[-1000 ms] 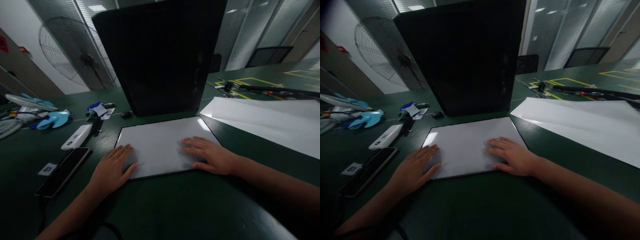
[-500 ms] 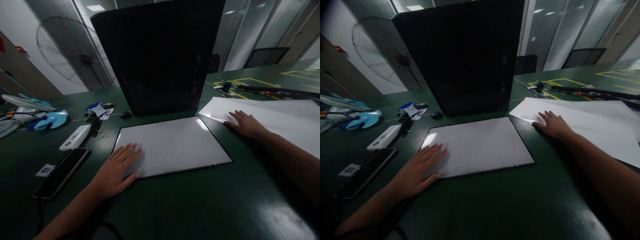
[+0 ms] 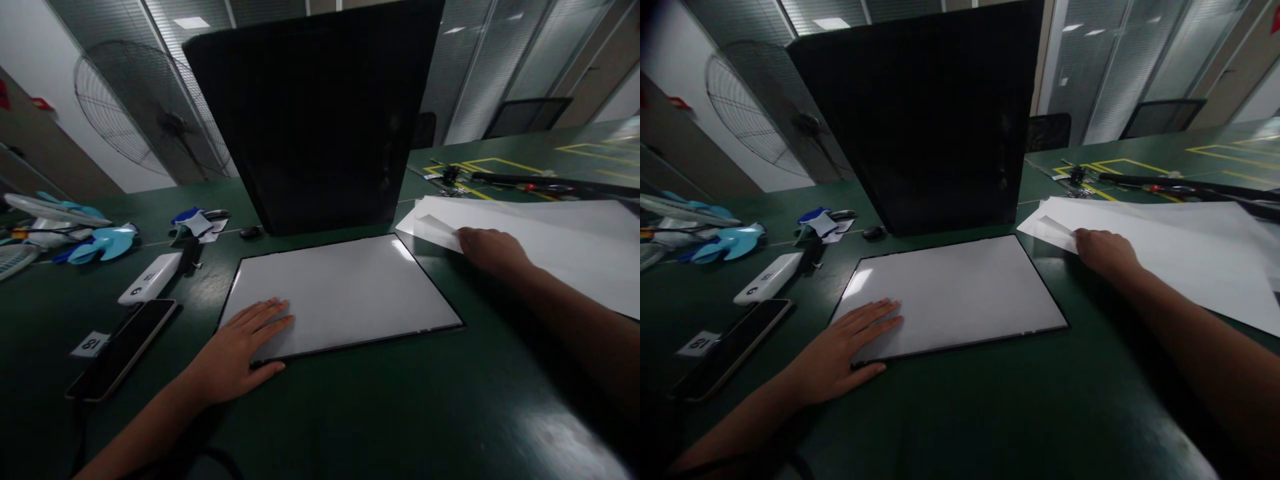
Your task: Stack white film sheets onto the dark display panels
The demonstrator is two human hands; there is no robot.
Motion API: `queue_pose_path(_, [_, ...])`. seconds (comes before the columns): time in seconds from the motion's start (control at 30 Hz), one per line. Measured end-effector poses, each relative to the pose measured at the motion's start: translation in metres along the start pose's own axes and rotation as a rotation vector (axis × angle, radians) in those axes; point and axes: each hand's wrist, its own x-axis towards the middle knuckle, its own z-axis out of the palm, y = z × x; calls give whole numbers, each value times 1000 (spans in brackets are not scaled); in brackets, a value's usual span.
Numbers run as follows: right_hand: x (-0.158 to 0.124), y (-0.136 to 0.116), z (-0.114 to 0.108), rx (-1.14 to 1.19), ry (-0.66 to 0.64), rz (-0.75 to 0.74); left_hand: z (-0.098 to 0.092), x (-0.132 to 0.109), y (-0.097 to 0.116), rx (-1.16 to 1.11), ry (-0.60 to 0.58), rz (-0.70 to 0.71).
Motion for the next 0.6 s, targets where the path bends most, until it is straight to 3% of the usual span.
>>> queue_pose_path(0.3, [-12,-13,-12,-27,72,94,-1,0,-1,-26,-24,-17])
queue_pose_path(0.4, [-22,-28,-21,-48,51,10,-1,-1,-1,-37,-13,-13])
queue_pose_path(0.6, [-45,-69,-33,-73,-63,-302,-3,0,0,-31,-23,-17])
